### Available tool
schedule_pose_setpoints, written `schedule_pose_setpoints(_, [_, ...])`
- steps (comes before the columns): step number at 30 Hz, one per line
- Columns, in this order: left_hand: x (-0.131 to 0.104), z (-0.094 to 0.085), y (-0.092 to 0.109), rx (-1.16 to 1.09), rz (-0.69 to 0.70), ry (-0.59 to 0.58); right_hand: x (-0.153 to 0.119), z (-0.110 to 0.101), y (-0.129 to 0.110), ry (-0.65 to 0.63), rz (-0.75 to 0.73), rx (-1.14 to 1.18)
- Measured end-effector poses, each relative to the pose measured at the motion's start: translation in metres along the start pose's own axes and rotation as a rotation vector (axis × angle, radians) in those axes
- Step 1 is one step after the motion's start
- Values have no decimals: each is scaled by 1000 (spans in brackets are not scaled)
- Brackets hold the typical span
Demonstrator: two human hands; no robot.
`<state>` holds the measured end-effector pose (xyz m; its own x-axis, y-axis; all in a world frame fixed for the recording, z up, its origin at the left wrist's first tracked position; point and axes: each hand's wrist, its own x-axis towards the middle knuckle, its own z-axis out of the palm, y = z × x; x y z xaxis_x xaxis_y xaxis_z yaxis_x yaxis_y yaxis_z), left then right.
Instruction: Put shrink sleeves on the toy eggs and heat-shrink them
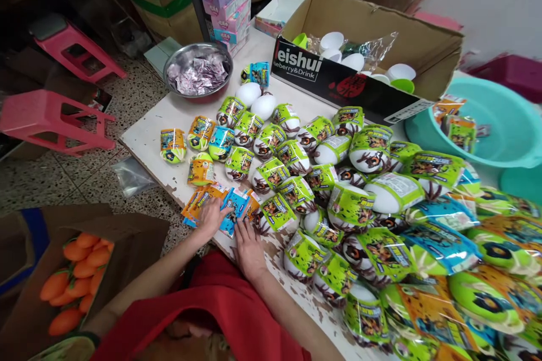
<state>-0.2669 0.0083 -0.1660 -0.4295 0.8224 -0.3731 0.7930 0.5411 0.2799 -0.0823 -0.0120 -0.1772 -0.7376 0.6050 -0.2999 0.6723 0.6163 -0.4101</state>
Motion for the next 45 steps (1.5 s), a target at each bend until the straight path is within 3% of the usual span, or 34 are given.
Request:
schedule_pose_setpoints(3, [10,8,1,-4,-21,-60,0,-1,0,-10,7,-3])
schedule_pose_setpoints(7, [15,4,-10,8,-76,-71,-1,-1,-1,-13,11,-14])
schedule_pose_setpoints(14, [12,-25,-40,85,-189,66,-2,1,-1,-9,19,-4])
schedule_pose_setpoints(17, [5,-31,-39,104,-172,136,-3,2,0,-15,20,-3])
schedule_pose_setpoints(22, [-3,-9,-4,63,-47,38,-5,4,4,-8,5,-4])
schedule_pose_setpoints(25, [1,5,6,32,-56,-26,-7,5,5,41,-3,12])
schedule_pose_setpoints(32, [15,2,-21,-79,-149,-72,-8,0,2,95,38,96])
schedule_pose_setpoints(37, [21,2,-35,-219,-129,-59,0,-11,-4,253,121,373])
schedule_pose_setpoints(45, [15,8,-39,-489,-92,-100,42,-10,-14,302,457,1288])
